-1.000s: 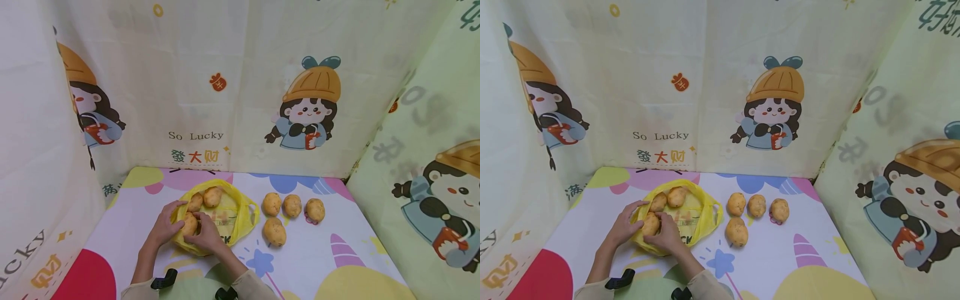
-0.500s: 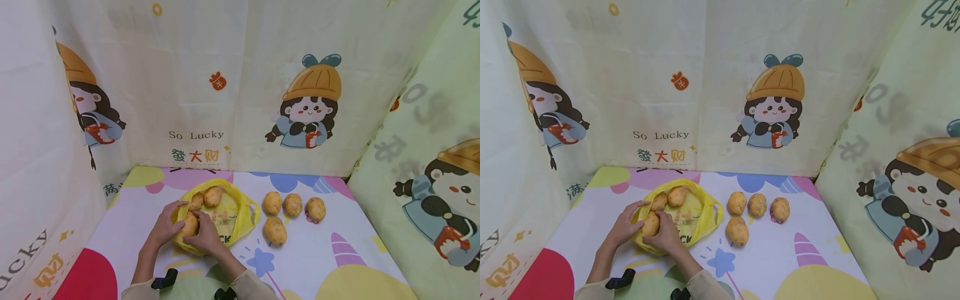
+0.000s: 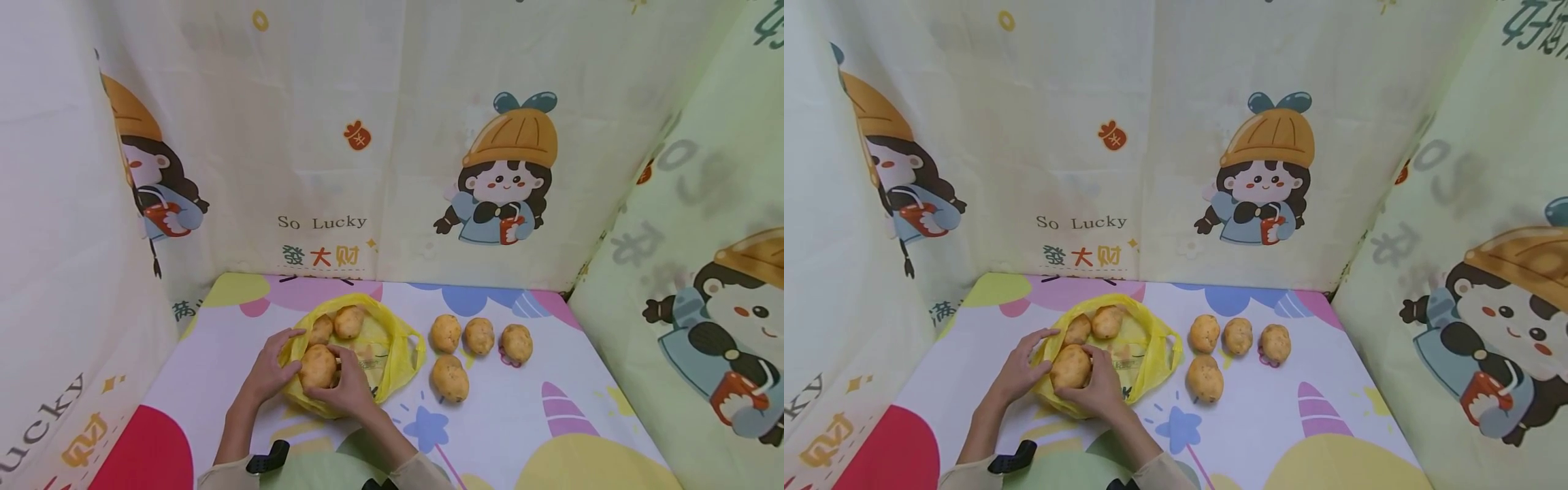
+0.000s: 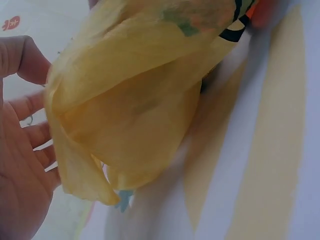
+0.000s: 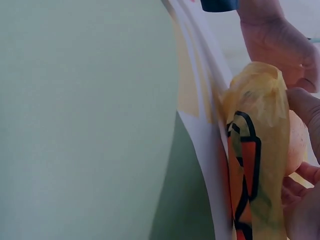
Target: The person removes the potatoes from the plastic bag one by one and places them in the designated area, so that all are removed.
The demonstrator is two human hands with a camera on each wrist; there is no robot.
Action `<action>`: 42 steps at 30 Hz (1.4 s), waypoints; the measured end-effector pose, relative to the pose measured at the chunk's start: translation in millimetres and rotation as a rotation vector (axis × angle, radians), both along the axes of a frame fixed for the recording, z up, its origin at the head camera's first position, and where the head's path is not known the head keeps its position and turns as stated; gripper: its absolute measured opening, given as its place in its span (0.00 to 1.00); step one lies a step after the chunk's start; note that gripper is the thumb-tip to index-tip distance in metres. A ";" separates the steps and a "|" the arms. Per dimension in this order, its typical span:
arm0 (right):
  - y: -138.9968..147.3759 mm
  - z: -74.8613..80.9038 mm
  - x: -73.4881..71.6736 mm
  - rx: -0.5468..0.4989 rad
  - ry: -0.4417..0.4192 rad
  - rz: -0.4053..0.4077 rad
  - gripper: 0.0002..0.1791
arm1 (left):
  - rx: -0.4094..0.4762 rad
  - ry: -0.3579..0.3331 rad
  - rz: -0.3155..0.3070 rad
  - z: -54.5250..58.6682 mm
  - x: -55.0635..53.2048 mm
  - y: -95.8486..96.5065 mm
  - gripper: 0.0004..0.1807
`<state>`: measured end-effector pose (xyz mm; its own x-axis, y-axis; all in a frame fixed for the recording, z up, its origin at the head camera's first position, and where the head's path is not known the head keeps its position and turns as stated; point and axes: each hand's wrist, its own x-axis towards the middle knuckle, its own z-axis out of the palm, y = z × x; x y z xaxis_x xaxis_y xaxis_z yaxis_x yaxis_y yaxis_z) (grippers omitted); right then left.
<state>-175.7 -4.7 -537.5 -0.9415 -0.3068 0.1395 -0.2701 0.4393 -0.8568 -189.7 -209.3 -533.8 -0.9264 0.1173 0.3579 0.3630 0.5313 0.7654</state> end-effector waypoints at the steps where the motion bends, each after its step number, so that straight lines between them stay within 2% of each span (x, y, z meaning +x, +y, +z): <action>1: 2.2 0.2 1.0 -0.008 0.007 0.003 0.48 | -0.002 -0.001 0.003 0.1 0.3 -0.2 0.31; 8: 18.4 5.3 9.3 -0.079 0.052 0.018 0.49 | -0.042 -0.013 0.033 0.1 3.7 -1.8 0.31; 13: 29.8 13.9 17.2 -0.132 0.045 0.023 0.49 | -0.055 -0.027 0.036 -0.5 11.0 -1.5 0.31; 21: 49.5 24.7 29.8 -0.131 0.092 -0.001 0.48 | -0.075 -0.046 0.026 -8.0 18.2 4.2 0.32; 28: 66.3 23.1 36.7 -0.156 0.103 -0.018 0.49 | -0.064 -0.049 0.026 -8.4 23.4 10.0 0.33; 35: 84.5 19.5 42.3 -0.083 0.113 -0.059 0.48 | -0.079 -0.039 0.034 -7.6 30.2 12.4 0.33; 42: 105.1 14.9 42.9 -0.101 0.128 -0.087 0.48 | -0.094 -0.053 0.041 -8.6 33.7 14.3 0.33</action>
<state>-132.7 100.4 -522.5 -0.9366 -0.2033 0.2855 -0.3441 0.3795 -0.8588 -155.9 -195.0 -542.3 -0.9484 0.1098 0.2974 0.2999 0.6152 0.7291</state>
